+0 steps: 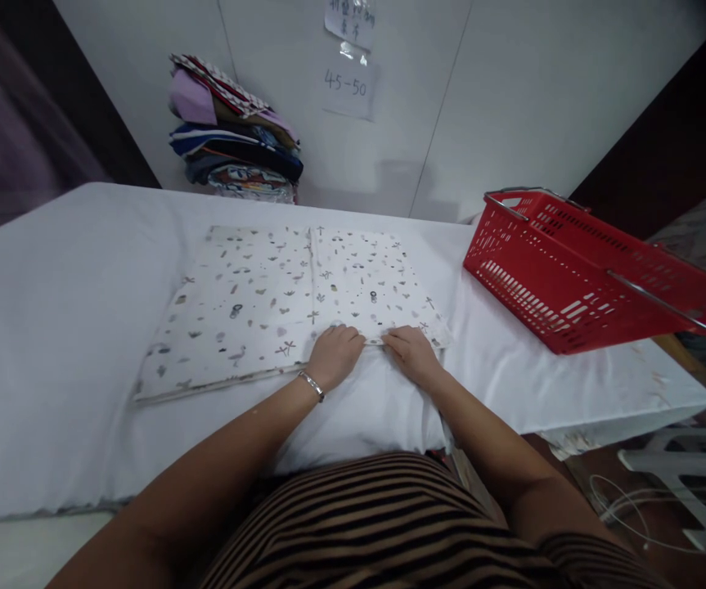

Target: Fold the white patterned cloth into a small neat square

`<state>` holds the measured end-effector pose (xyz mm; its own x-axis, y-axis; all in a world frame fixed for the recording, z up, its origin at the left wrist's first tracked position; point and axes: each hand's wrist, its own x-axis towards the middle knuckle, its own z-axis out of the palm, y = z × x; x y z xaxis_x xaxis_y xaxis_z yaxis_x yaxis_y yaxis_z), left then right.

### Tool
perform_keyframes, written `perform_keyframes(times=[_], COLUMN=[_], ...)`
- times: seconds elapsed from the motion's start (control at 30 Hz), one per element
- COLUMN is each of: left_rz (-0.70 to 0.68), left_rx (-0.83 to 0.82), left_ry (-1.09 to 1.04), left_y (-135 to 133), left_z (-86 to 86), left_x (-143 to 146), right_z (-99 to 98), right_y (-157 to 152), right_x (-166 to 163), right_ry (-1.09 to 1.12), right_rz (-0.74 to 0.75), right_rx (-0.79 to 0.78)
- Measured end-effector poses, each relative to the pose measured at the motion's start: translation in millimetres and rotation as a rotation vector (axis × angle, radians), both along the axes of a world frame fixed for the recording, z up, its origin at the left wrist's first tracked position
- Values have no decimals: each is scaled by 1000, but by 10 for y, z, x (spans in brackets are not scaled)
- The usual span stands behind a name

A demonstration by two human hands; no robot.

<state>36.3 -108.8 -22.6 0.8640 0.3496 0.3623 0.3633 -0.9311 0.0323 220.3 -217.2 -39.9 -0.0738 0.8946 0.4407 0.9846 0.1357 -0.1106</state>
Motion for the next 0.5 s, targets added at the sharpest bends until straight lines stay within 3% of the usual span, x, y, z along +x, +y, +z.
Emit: perform_keyframes(times=[0.13, 0.27, 0.5], left_rz=[-78, -177, -129], left_rx=[134, 179, 160], left_ry=[-37, 28, 94], left_y=[91, 50, -81], left_z=[-24, -89, -76], left_x=[14, -24, -44], right_z=[36, -11, -53], right_y=[33, 6, -44], right_x=[4, -5, -13], right_ry=[-43, -88, -68], right_rz=[-48, 40, 40], right_rx=[61, -9, -80])
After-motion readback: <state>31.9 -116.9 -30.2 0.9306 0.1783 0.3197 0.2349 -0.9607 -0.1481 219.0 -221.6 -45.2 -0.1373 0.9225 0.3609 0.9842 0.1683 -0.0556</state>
